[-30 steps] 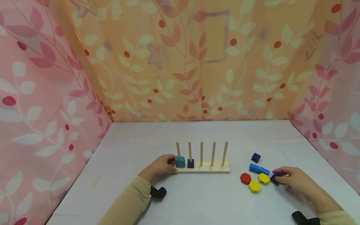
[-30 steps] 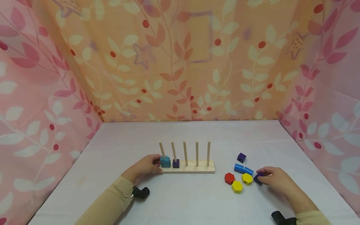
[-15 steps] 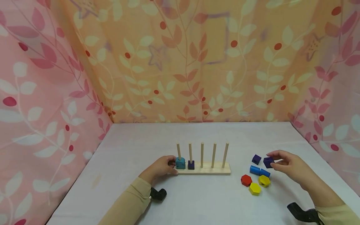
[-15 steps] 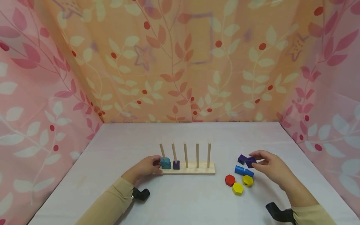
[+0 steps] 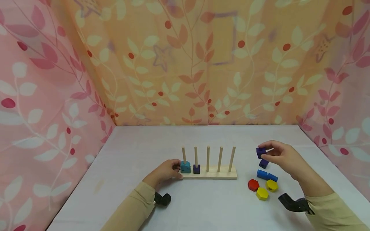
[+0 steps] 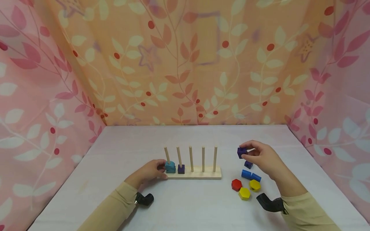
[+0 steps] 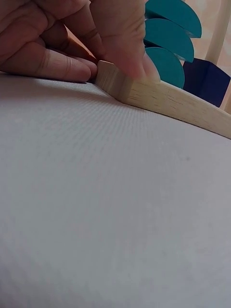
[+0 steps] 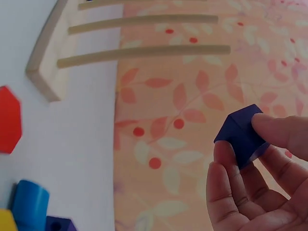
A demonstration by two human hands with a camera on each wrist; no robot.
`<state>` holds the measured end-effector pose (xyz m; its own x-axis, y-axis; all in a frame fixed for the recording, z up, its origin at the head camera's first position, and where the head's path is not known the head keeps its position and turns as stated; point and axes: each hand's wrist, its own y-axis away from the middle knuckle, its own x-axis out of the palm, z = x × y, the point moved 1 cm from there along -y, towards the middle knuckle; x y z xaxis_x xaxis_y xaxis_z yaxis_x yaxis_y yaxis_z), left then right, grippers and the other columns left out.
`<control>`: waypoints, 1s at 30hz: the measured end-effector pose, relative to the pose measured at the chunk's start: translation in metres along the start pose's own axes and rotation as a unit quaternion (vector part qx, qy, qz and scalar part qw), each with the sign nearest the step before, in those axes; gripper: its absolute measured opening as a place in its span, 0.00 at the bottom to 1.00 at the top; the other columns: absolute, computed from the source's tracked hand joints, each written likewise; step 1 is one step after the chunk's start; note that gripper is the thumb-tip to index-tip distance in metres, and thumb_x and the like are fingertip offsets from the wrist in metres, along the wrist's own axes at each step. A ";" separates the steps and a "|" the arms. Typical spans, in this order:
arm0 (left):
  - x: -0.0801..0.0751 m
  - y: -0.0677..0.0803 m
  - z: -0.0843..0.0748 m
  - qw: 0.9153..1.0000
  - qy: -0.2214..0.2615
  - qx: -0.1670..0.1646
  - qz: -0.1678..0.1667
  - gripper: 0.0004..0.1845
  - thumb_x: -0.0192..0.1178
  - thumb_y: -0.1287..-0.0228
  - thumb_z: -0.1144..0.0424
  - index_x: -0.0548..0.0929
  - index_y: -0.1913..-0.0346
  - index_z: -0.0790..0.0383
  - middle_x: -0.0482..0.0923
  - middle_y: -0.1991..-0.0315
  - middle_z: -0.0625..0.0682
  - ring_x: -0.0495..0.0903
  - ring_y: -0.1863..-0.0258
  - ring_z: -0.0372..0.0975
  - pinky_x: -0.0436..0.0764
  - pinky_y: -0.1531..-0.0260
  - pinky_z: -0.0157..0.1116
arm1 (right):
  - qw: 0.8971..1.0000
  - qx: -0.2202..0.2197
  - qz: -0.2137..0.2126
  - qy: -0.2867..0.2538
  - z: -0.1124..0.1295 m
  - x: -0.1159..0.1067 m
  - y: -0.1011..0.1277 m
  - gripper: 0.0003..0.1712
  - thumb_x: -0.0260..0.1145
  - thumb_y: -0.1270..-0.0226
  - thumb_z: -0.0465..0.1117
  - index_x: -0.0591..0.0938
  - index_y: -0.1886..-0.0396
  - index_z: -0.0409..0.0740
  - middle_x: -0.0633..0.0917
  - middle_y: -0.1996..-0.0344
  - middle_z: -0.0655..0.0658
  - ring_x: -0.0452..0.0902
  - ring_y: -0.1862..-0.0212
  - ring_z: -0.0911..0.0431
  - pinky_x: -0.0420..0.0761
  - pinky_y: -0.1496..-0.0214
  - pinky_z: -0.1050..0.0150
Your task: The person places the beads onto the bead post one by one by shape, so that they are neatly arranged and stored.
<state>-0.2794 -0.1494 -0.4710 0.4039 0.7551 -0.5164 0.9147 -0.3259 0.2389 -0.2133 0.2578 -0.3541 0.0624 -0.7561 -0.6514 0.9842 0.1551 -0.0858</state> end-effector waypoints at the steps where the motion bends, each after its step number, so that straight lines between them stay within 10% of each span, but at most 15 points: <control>1: 0.000 0.000 0.000 1.000 0.001 0.001 0.001 0.25 0.72 0.59 0.67 0.77 0.53 0.59 0.76 0.61 0.48 0.71 0.59 0.41 0.70 0.54 0.41 | 1.000 -0.006 0.001 -0.003 0.003 0.001 -0.002 0.24 0.62 0.37 0.46 0.73 0.45 0.41 0.77 0.55 0.37 0.76 0.59 0.52 0.76 0.55 0.52; 8: 0.000 0.000 0.000 1.000 0.002 0.002 0.001 0.24 0.72 0.59 0.68 0.78 0.54 0.59 0.76 0.61 0.48 0.71 0.59 0.41 0.70 0.54 0.41 | 0.999 -0.032 0.003 -0.020 0.023 0.004 -0.015 0.24 0.62 0.38 0.45 0.73 0.44 0.41 0.78 0.55 0.37 0.75 0.60 0.54 0.76 0.60 0.69; 30: -0.003 -0.003 0.004 0.999 0.004 0.036 0.009 0.22 0.71 0.58 0.70 0.77 0.56 0.61 0.74 0.64 0.50 0.70 0.62 0.40 0.71 0.61 0.35 | 0.977 -0.104 0.055 -0.176 0.080 0.054 -0.041 0.19 0.64 0.40 0.38 0.74 0.51 0.34 0.78 0.55 0.35 0.79 0.58 0.56 0.76 0.53 0.63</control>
<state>-0.2832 -0.1530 -0.4736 0.4199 0.7531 -0.5064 0.9062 -0.3791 0.1876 -0.2373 0.1599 -0.3251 0.2551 -0.8938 -0.3688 0.9154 0.3461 -0.2057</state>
